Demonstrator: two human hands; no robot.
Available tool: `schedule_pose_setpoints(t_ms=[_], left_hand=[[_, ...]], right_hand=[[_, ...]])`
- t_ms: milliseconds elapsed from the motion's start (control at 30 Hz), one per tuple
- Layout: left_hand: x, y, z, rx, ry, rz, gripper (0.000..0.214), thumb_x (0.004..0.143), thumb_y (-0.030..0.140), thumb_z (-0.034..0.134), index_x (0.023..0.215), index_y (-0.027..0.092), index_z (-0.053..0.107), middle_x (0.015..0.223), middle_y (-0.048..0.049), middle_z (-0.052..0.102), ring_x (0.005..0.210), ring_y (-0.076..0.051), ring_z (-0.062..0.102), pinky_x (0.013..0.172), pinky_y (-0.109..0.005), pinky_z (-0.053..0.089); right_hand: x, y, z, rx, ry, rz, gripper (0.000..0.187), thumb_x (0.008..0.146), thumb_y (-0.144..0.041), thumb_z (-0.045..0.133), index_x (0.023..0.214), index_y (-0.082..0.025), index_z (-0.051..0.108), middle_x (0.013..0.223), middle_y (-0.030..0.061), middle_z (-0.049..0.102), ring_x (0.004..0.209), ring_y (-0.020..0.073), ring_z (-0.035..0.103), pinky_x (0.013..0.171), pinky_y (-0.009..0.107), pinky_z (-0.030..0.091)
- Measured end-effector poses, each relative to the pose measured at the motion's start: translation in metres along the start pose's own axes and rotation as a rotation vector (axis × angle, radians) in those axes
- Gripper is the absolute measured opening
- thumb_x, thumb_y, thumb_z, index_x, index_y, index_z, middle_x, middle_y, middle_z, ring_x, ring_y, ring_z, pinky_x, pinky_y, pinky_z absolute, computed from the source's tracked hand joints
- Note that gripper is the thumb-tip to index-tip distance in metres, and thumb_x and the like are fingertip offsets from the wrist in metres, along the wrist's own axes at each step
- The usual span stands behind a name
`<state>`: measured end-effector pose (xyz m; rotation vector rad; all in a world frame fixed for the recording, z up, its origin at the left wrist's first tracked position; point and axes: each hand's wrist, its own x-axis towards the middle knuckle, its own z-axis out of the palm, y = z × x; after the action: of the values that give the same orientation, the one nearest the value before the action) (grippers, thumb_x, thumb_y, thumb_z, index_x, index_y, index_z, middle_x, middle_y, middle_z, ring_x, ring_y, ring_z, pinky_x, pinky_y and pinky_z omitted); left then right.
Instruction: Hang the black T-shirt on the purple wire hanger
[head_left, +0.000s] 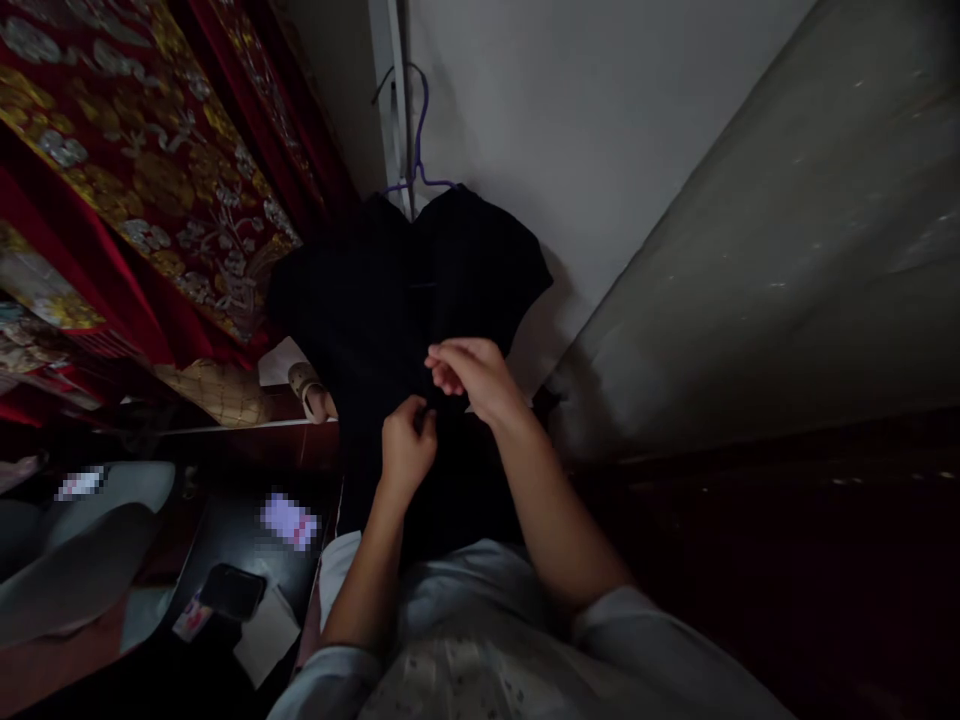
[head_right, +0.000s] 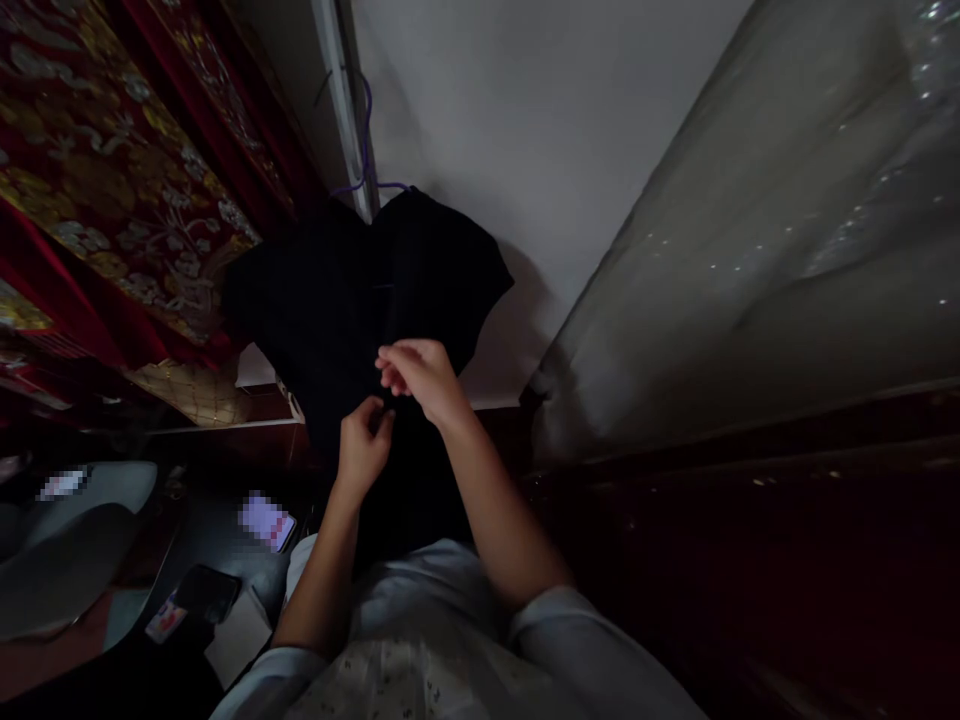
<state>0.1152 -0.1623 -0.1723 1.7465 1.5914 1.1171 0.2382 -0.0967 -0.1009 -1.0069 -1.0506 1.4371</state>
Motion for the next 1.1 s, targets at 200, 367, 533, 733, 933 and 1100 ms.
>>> schedule_pose_setpoints(t_ms=[200,367,533,733,933,1100], left_hand=[[0.015,-0.023,0.017,0.177,-0.085,-0.036,0.009,0.093,0.014,0.055,0.088,0.019,0.062,0.077,-0.0029,0.065,0.069,-0.018,0.062,0.065,-0.027,0.037],[0.044,-0.009,-0.011,0.126,-0.209,0.12,0.009,0.098,0.02,0.057,0.102,0.017,0.064,0.08,-0.004,0.069,0.071,-0.018,0.065,0.067,-0.028,0.045],[0.104,0.037,-0.064,-0.077,0.153,0.481,0.04,0.108,0.035,0.047,0.145,0.022,0.045,0.096,-0.0043,0.071,0.076,-0.013,0.066,0.074,-0.026,0.052],[0.152,0.082,-0.081,0.147,0.284,0.854,0.026,0.107,0.038,0.051,0.114,0.019,0.067,0.102,-0.0066,0.068,0.091,-0.015,0.067,0.083,-0.027,0.052],[0.156,0.096,-0.085,0.17,0.521,0.851,0.031,0.109,0.043,0.046,0.103,0.018,0.063,0.1,-0.0062,0.067,0.099,-0.017,0.065,0.092,-0.031,0.05],[0.195,0.05,-0.154,-0.119,0.805,0.631,0.031,0.107,0.047,0.052,0.102,0.018,0.061,0.103,-0.0023,0.067,0.115,-0.016,0.061,0.103,-0.035,0.045]], right_hand=[[0.069,-0.073,0.018,0.139,0.107,-0.124,0.029,0.087,-0.023,0.065,0.062,-0.017,0.054,0.047,-0.0057,0.045,0.037,0.0027,0.037,0.036,0.016,0.023],[0.056,-0.09,0.026,0.027,0.028,-0.271,0.025,0.093,-0.027,0.063,0.07,-0.017,0.06,0.051,-0.0043,0.052,0.038,0.0045,0.045,0.037,0.017,0.028],[0.041,-0.082,0.021,-0.043,-0.016,-0.32,0.027,0.091,-0.032,0.064,0.069,-0.017,0.06,0.048,-0.0046,0.052,0.037,0.0051,0.046,0.036,0.017,0.029],[0.046,-0.082,0.013,-0.104,-0.027,-0.465,0.028,0.092,-0.037,0.064,0.071,-0.018,0.06,0.049,-0.0048,0.051,0.039,0.0054,0.043,0.038,0.017,0.029],[0.07,-0.039,0.009,-0.316,0.079,-0.476,0.029,0.087,-0.017,0.06,0.06,-0.019,0.053,0.045,-0.0057,0.045,0.041,0.0068,0.042,0.044,0.021,0.029],[0.07,0.006,0.003,-0.334,0.189,-0.433,0.028,0.084,-0.018,0.057,0.058,-0.02,0.048,0.051,-0.0054,0.046,0.048,0.0084,0.044,0.05,0.024,0.03]])
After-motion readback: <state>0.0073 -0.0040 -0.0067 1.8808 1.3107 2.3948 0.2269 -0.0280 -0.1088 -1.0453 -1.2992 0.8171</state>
